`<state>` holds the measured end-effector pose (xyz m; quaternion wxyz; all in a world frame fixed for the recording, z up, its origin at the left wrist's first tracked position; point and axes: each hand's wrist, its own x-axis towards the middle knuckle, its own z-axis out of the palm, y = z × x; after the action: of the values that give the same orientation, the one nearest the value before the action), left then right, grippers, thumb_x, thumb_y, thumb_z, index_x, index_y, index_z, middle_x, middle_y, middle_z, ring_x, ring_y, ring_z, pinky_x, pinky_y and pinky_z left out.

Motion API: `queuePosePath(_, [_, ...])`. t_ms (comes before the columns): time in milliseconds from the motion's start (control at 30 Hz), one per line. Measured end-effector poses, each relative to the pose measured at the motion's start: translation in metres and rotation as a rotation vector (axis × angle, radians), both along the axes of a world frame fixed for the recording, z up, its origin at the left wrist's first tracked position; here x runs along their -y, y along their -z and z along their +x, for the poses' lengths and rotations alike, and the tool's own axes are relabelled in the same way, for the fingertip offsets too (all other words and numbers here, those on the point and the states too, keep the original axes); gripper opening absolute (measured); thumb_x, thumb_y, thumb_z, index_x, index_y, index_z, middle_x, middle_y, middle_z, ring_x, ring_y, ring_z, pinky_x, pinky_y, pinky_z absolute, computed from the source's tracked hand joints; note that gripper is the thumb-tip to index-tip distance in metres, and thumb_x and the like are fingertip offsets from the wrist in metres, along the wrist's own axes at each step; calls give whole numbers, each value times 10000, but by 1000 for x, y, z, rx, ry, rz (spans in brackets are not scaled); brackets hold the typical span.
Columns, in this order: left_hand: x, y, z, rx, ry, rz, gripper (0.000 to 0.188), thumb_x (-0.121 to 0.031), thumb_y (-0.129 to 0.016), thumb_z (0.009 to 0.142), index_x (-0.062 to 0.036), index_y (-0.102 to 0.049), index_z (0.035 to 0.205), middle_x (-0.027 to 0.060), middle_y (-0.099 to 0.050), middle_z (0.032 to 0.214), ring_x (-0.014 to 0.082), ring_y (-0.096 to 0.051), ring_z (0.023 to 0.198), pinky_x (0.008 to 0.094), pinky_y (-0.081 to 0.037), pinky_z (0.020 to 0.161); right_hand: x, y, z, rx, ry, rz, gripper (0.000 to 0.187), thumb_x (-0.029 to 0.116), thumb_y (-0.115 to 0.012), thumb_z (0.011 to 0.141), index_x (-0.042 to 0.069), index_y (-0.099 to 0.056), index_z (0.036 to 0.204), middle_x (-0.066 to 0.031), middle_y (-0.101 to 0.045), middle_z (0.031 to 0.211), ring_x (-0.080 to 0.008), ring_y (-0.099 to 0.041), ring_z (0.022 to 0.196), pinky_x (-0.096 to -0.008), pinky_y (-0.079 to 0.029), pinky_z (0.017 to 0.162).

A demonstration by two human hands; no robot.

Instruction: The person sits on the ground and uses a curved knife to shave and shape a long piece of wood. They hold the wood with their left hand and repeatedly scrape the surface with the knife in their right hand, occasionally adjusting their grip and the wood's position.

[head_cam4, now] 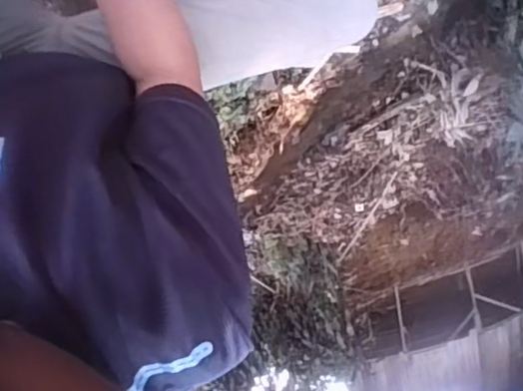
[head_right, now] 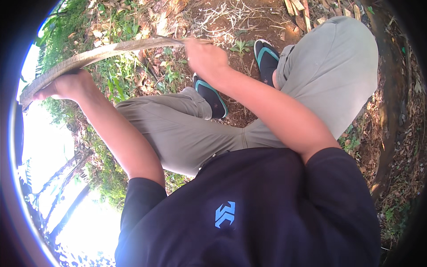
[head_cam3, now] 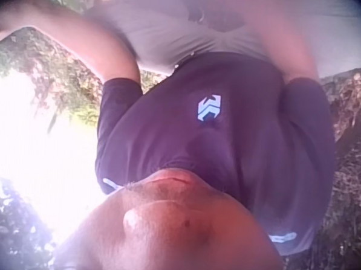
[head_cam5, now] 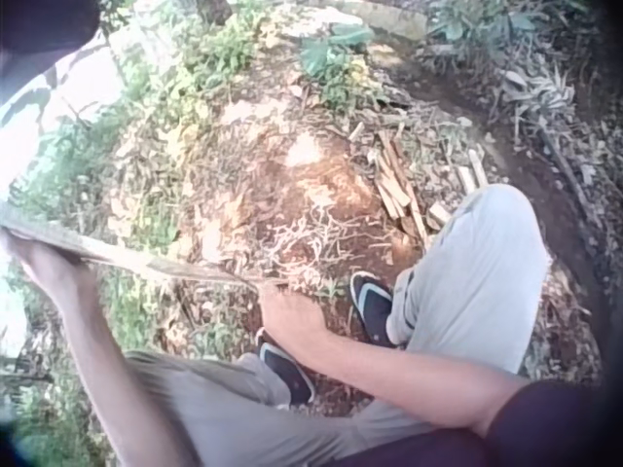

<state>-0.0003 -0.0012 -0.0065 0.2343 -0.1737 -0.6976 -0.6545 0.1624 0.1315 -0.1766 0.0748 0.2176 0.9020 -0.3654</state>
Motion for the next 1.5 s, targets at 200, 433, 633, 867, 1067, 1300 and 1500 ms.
queuePosePath(200, [-9, -5, -24, -105, -70, 268, 904, -810, -14, 745, -73, -453, 1030, 168, -537, 908, 209, -590, 885, 412, -517, 819, -19, 88, 21, 581, 113, 25, 279, 137, -459, 882, -2, -560, 1102, -186, -619, 1123, -294, -616, 1039, -388, -503, 832])
queuePosePath(433, [4, 4, -14, 1, 9, 93, 954, -823, -62, 750, -36, -386, 1182, 185, -444, 1138, 237, -475, 1103, 397, -424, 942, -42, 55, 5, 359, 149, 148, 251, 140, -450, 890, -9, -537, 1073, -185, -633, 1072, -309, -628, 995, -397, -501, 826])
queuePosePath(633, [16, 0, -36, 61, -7, 337, 712, -774, -70, 801, -128, -343, 683, 24, -425, 577, 137, -458, 530, 277, -434, 527, -35, -7, -3, 139, 100, -101, 429, 301, -346, 955, -52, -589, 984, -258, -624, 959, -375, -624, 883, -470, -481, 791])
queuePosePath(867, [12, -3, -20, 140, 112, 463, 505, -553, -150, 878, -158, -312, 609, 2, -337, 478, 118, -328, 394, 242, -306, 378, -2, 22, 3, 15, 150, -318, 422, 303, -347, 955, -59, -563, 966, -261, -627, 867, -407, -613, 841, -482, -461, 791])
queuePosePath(1067, [11, -2, -16, 121, 66, 447, 476, -508, -161, 875, -152, -330, 608, 11, -342, 462, 122, -323, 380, 242, -292, 362, 13, 13, 7, 62, 119, -267, 406, 309, -341, 966, -58, -517, 976, -265, -630, 834, -419, -624, 812, -520, -467, 731])
queuePosePath(1300, [17, 1, -21, 118, 80, 414, 505, -516, -143, 876, -150, -341, 590, 11, -341, 476, 135, -330, 381, 248, -295, 361, 27, -3, 11, -26, 104, -286, 378, 311, -357, 968, -44, -483, 940, -285, -613, 783, -447, -605, 760, -528, -455, 679])
queuePosePath(1500, [9, -1, -17, 126, 90, 491, 437, -410, -144, 860, -145, -339, 572, 11, -348, 479, 141, -346, 370, 246, -306, 358, 23, 24, 8, 12, 142, -223, 379, 324, -371, 963, -41, -471, 961, -274, -617, 773, -444, -606, 752, -532, -453, 668])
